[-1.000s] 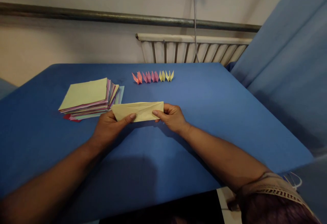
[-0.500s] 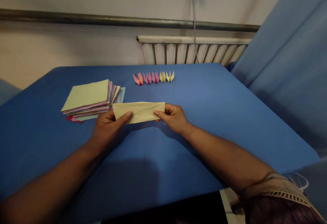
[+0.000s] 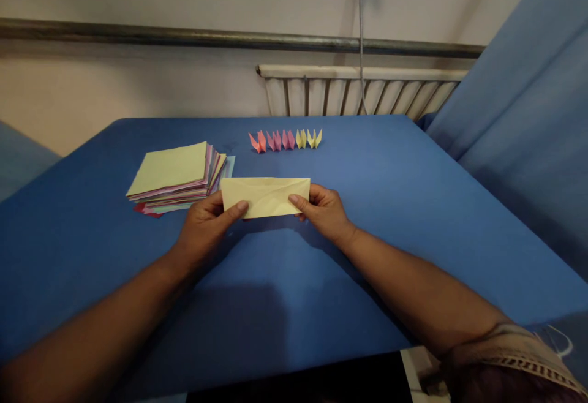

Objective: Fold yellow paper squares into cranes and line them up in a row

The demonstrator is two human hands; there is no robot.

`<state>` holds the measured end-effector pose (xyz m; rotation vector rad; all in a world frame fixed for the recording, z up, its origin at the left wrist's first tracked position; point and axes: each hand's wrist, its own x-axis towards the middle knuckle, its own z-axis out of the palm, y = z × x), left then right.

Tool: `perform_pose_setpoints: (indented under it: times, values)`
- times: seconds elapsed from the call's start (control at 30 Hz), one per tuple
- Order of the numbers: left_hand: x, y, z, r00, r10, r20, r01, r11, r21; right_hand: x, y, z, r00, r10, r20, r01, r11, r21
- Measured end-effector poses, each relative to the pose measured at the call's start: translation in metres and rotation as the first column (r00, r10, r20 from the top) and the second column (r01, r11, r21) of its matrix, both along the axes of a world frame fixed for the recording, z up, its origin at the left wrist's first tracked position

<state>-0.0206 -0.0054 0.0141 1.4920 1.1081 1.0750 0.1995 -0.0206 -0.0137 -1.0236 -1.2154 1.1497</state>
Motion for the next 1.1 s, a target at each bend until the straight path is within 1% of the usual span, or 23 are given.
perform_pose_setpoints:
  times: [0.1,0.17,0.3,0.4,0.5,0.6,0.7,0.77,0.93,1.0,1.1]
  values:
    - [0.000,0.004,0.000,0.999,0.043,-0.023,-0.043,0.999,0.016,0.001,0.002,0.001,0.999,-0.018,-0.043,0.018,1.000,0.001]
    - [-0.001,0.007,-0.002,0.999,0.043,-0.019,-0.043,0.999,0.019,0.002,0.003,0.001,0.998,-0.024,-0.059,0.025,1.000,0.003]
    - [-0.002,0.011,-0.005,0.998,0.061,0.016,-0.062,0.998,0.024,0.003,0.004,-0.001,0.999,-0.030,-0.021,0.031,0.999,0.011]
    - [-0.001,0.009,-0.003,0.994,0.087,-0.059,-0.083,0.994,0.067,0.003,0.003,-0.003,0.999,-0.048,0.010,0.048,0.999,0.015]
    - [0.002,0.005,0.002,0.986,0.092,-0.142,-0.076,0.991,0.113,0.002,0.002,-0.005,0.997,-0.070,0.021,0.069,0.997,0.014]
    - [0.004,0.003,0.005,0.984,0.089,-0.157,-0.070,0.990,0.123,0.000,0.002,-0.006,0.997,-0.079,0.017,0.078,0.997,0.014]
    - [0.004,0.003,0.004,0.982,0.093,-0.165,-0.076,0.991,0.109,0.000,0.003,-0.007,0.999,-0.034,-0.003,0.034,0.999,0.012]
    - [0.003,0.003,0.003,0.984,0.065,-0.163,-0.050,0.994,0.093,-0.001,0.003,-0.008,1.000,0.019,-0.023,-0.019,1.000,0.010]
    - [0.005,-0.003,0.000,0.975,-0.076,-0.210,0.092,0.994,0.067,-0.006,0.000,-0.009,0.980,0.182,-0.082,-0.185,0.982,-0.025]
    - [0.008,-0.006,-0.001,0.973,-0.100,-0.208,0.112,0.993,0.045,-0.009,-0.003,-0.009,0.975,0.197,-0.103,-0.202,0.978,-0.045]
    - [0.012,-0.008,-0.004,0.984,-0.117,-0.132,0.114,0.993,-0.028,-0.013,-0.005,-0.009,0.979,0.145,-0.141,-0.158,0.983,-0.092]
